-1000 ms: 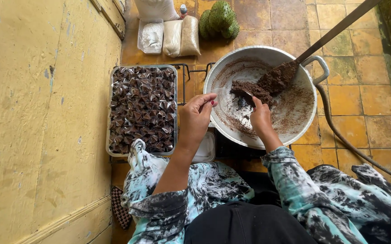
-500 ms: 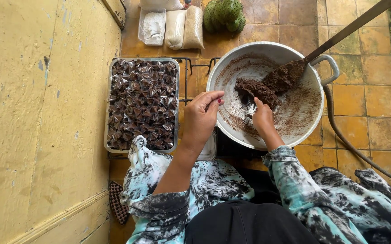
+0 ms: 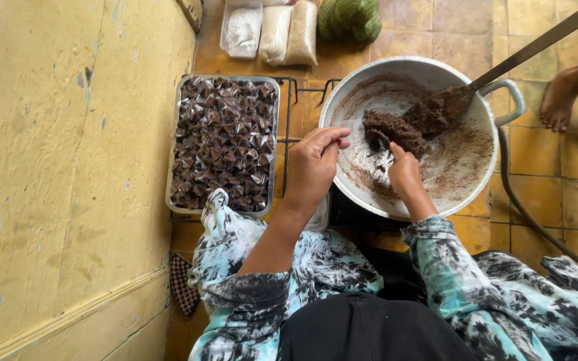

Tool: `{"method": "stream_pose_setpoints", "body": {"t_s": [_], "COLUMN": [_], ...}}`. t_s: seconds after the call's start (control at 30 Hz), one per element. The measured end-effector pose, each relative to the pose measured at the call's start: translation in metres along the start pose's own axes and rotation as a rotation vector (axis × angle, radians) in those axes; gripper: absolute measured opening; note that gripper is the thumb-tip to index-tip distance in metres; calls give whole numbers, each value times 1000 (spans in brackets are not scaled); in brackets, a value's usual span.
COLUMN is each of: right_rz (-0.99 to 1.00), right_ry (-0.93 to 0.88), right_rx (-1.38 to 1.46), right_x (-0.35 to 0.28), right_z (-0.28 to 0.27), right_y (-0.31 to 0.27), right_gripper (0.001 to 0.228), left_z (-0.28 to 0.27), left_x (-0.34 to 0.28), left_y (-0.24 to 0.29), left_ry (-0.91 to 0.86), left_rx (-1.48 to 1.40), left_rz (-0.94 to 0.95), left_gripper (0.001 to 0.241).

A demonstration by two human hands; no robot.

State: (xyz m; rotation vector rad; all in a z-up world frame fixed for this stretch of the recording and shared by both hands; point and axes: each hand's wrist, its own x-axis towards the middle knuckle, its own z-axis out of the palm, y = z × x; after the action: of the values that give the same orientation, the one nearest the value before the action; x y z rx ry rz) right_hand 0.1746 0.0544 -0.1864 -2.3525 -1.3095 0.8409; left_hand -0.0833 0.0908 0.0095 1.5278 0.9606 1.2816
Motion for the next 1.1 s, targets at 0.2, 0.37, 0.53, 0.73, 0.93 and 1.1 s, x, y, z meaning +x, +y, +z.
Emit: {"method": "stream_pose_setpoints", "body": {"t_s": [0.2, 0.37, 0.53, 0.73, 0.93, 1.1], "right_rz": [18, 25, 44, 74, 73, 90], "right_ry": [-3, -52, -106, -94, -102, -190], "right_rx": [-24, -80, -255, -391, -397, -355], "right_x": [-27, -33, -50, -39, -53, -86], "right_z": [-19, -36, -76, -57, -41, -64], "right_y": [-22, -22, -15, 26, 37, -13], "right_gripper": [59, 54, 55, 55, 59, 53], "left_z": [-2, -6, -6, -3, -1, 3], "left_x": [-2, -2, -1, -2, -3, -4], "left_y": [-3, -7, -3, 1, 3, -12], "left_ry": [18, 12, 22, 15, 7, 9], "left_rx": [-21, -10, -8, -20, -52, -7], "left_rz": [0, 0, -1, 5, -11, -28], "left_gripper": [24, 22, 24, 25, 26, 23]}}
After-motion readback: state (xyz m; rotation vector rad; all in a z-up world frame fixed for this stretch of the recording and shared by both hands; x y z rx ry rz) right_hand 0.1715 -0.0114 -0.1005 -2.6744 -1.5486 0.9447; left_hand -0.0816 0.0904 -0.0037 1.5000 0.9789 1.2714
